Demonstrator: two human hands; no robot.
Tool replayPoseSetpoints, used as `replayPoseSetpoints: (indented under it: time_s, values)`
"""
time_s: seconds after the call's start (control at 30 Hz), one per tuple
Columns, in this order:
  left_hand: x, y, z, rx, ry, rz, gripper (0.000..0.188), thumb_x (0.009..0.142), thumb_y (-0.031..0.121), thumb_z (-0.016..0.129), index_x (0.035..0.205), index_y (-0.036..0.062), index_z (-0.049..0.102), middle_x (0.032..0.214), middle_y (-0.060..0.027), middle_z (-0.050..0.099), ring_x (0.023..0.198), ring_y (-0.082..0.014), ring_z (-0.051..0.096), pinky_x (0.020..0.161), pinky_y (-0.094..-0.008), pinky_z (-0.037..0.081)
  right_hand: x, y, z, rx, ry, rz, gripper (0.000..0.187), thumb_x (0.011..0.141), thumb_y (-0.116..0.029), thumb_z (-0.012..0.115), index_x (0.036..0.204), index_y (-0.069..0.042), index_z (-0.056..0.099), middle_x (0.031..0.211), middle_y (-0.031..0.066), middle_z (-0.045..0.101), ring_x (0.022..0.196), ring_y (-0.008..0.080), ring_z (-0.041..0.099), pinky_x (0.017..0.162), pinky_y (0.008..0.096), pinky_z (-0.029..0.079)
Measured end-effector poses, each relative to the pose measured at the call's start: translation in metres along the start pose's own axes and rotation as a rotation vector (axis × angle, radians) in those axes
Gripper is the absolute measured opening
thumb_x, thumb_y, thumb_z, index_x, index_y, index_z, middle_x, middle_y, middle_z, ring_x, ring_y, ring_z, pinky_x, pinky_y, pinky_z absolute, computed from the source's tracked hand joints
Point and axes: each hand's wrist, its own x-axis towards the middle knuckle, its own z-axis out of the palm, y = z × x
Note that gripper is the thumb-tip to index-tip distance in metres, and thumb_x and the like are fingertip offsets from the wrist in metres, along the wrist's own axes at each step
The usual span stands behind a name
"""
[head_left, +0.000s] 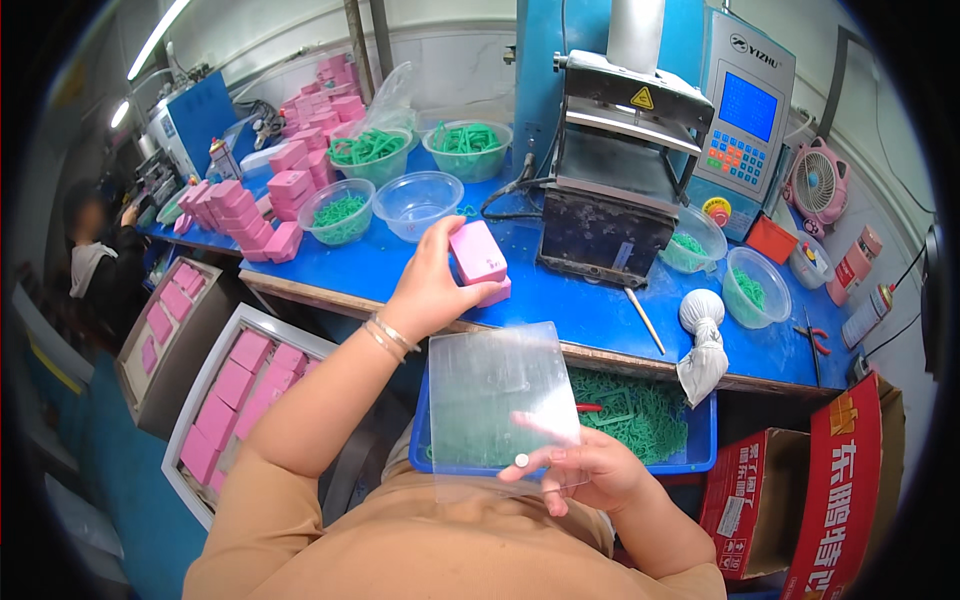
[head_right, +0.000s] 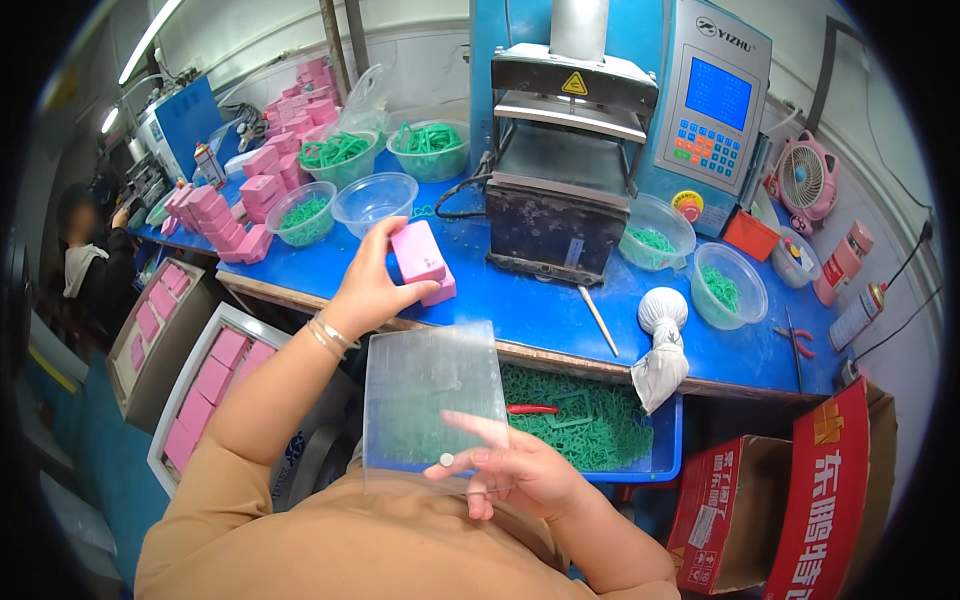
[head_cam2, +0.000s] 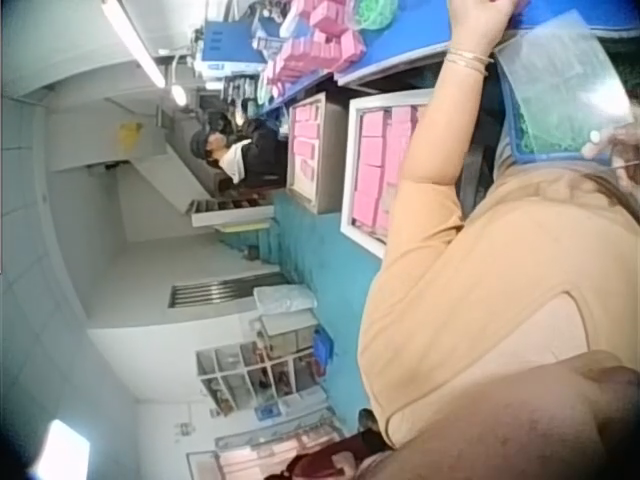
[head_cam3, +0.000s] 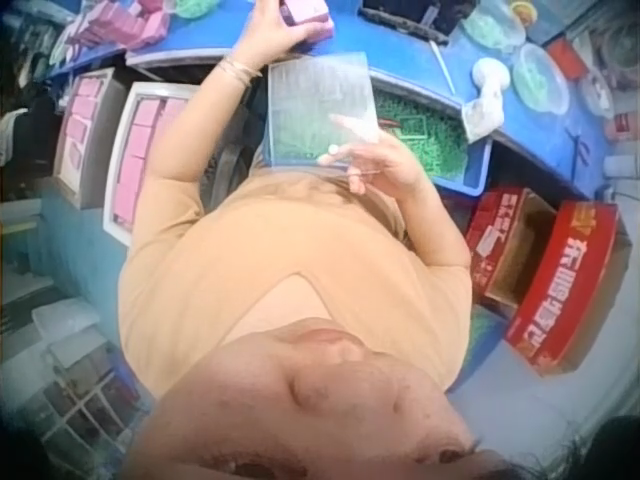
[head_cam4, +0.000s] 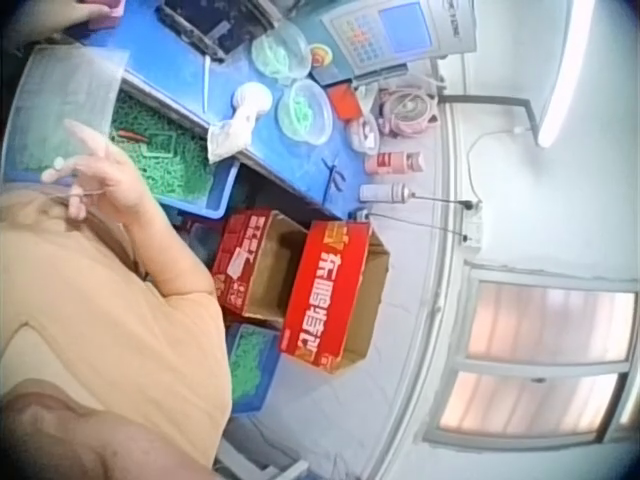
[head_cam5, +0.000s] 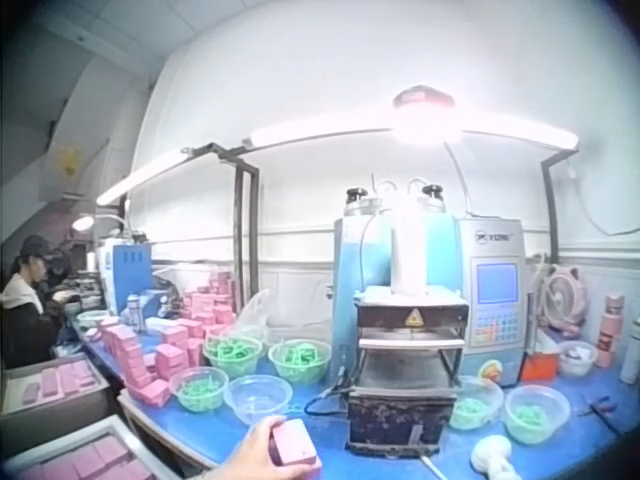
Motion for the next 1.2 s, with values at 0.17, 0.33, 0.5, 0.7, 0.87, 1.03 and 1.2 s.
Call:
replayPoseSetpoints:
  time_s: [0.17, 0.33, 0.5, 0.7, 0.87, 1.03, 1.2]
  values:
    - [-0.038, 0.046, -0.015, -0.158, -0.022, 0.412, 0.066, 0.062, 0.030, 0.079, 0.113, 0.0075, 0.044, 0.123, -0.0171, 0.044, 0.117, -0.0322, 0.042, 0.098, -0.0448, 0.034, 0.002, 0.016, -0.013, -0.100, 0.039, -0.071, 0.057, 0.089, -0.007, 0.045, 0.140, -0.007, 0.019, 0.113, 0.0232, 0.055, 0.073, 0.0236, 0.064, 0.065, 0.0298, 0.051]
    - [-0.082, 0.077, -0.035, 0.166, -0.119, 0.649, 0.046, 0.064, 0.027, 0.077, 0.101, 0.0183, 0.052, 0.125, -0.0159, 0.042, 0.121, -0.0377, 0.038, 0.102, -0.0533, 0.025, -0.001, 0.024, -0.004, -0.447, 0.103, -0.141, 0.052, 0.088, -0.008, 0.050, 0.136, -0.004, 0.030, 0.119, 0.0205, 0.052, 0.088, 0.0224, 0.062, 0.073, 0.0309, 0.051]
    - [-0.100, 0.075, -0.035, -0.053, 0.004, 0.730, 0.029, 0.069, 0.021, 0.072, 0.096, 0.0223, 0.060, 0.127, -0.0113, 0.041, 0.123, -0.0349, 0.034, 0.097, -0.0540, 0.032, -0.003, 0.034, 0.001, -0.557, 0.077, -0.226, 0.046, 0.087, 0.002, 0.048, 0.132, 0.000, 0.035, 0.122, 0.0178, 0.051, 0.099, 0.0222, 0.057, 0.083, 0.0347, 0.048]
    - [-0.103, 0.072, -0.032, -0.128, 0.083, 0.757, 0.030, 0.070, 0.016, 0.071, 0.098, 0.0229, 0.062, 0.126, -0.0133, 0.041, 0.121, -0.0340, 0.037, 0.096, -0.0494, 0.035, -0.001, 0.035, -0.006, -0.753, 0.038, -0.282, 0.045, 0.087, 0.005, 0.046, 0.130, 0.000, 0.037, 0.122, 0.0159, 0.051, 0.101, 0.0224, 0.056, 0.084, 0.0353, 0.048]
    - [-0.100, 0.063, -0.027, -0.093, 0.072, 0.752, 0.038, 0.071, 0.019, 0.071, 0.107, 0.0204, 0.059, 0.130, -0.0159, 0.037, 0.123, -0.0362, 0.034, 0.095, -0.0531, 0.034, 0.003, 0.032, -0.002, -0.620, 0.098, -0.209, 0.049, 0.087, -0.001, 0.049, 0.133, -0.001, 0.033, 0.118, 0.0173, 0.053, 0.093, 0.0225, 0.059, 0.080, 0.0338, 0.049]
    - [-0.090, 0.049, -0.012, 0.066, -0.042, 0.263, 0.044, 0.084, 0.038, 0.056, 0.117, 0.0077, 0.052, 0.134, -0.0212, 0.033, 0.124, -0.0391, 0.032, 0.102, -0.0465, 0.025, -0.004, 0.030, -0.016, -0.174, 0.094, -0.170, 0.059, 0.086, -0.009, 0.051, 0.137, -0.002, 0.022, 0.111, 0.0260, 0.056, 0.073, 0.0260, 0.064, 0.067, 0.0324, 0.051]
    - [-0.066, 0.023, -0.006, 0.142, 0.118, 0.173, 0.044, 0.084, 0.027, 0.058, 0.115, -0.0008, 0.045, 0.125, -0.0246, 0.037, 0.117, -0.0406, 0.036, 0.099, -0.0443, 0.029, -0.025, -0.015, 0.004, 0.076, -0.018, -0.311, 0.064, 0.084, -0.011, 0.047, 0.137, 0.001, 0.013, 0.107, 0.0323, 0.055, 0.057, 0.0272, 0.063, 0.050, 0.0295, 0.052]
